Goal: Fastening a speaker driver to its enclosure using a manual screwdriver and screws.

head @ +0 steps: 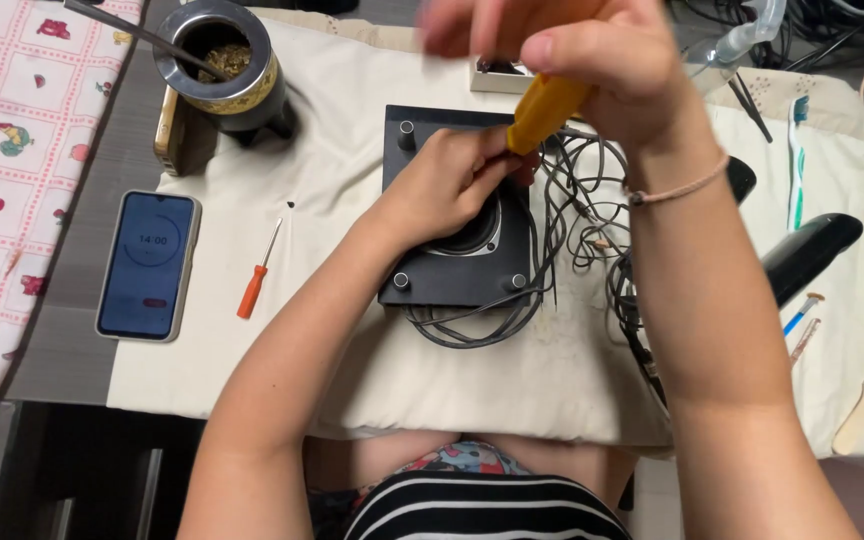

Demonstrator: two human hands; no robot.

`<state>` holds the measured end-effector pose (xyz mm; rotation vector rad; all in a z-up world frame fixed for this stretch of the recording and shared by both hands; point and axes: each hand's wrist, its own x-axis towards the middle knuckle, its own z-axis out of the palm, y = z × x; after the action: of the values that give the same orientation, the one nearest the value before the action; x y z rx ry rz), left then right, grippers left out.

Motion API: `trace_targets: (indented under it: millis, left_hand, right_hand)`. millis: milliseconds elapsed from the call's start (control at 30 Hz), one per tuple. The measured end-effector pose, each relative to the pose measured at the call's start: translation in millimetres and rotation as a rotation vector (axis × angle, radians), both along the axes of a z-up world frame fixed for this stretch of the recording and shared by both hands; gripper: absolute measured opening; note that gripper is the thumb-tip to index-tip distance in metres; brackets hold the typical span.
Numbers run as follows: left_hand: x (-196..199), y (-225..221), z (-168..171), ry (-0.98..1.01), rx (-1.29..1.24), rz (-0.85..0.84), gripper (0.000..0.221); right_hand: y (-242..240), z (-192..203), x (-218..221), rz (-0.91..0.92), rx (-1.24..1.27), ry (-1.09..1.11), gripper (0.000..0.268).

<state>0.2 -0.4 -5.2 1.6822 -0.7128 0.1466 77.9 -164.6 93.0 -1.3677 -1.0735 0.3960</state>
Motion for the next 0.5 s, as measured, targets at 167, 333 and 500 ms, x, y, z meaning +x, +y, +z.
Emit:
trace_targets:
  millis: [167, 333, 500]
  left_hand:
    - [6, 0, -11, -0.112, 0.161, 0.13, 0.018]
    - [9, 0, -11, -0.04, 0.098, 0.089, 0.014]
    - [-25, 49, 8, 0.064, 0.019, 0.217, 0.009]
  right_hand:
    - [23, -12, -29, 0.1, 0.169, 0.185, 0.047]
    - [47, -58, -24, -0.754, 0.46, 0.164, 0.052]
    - [22, -67, -24, -0.772, 0.287, 0.008, 0.041]
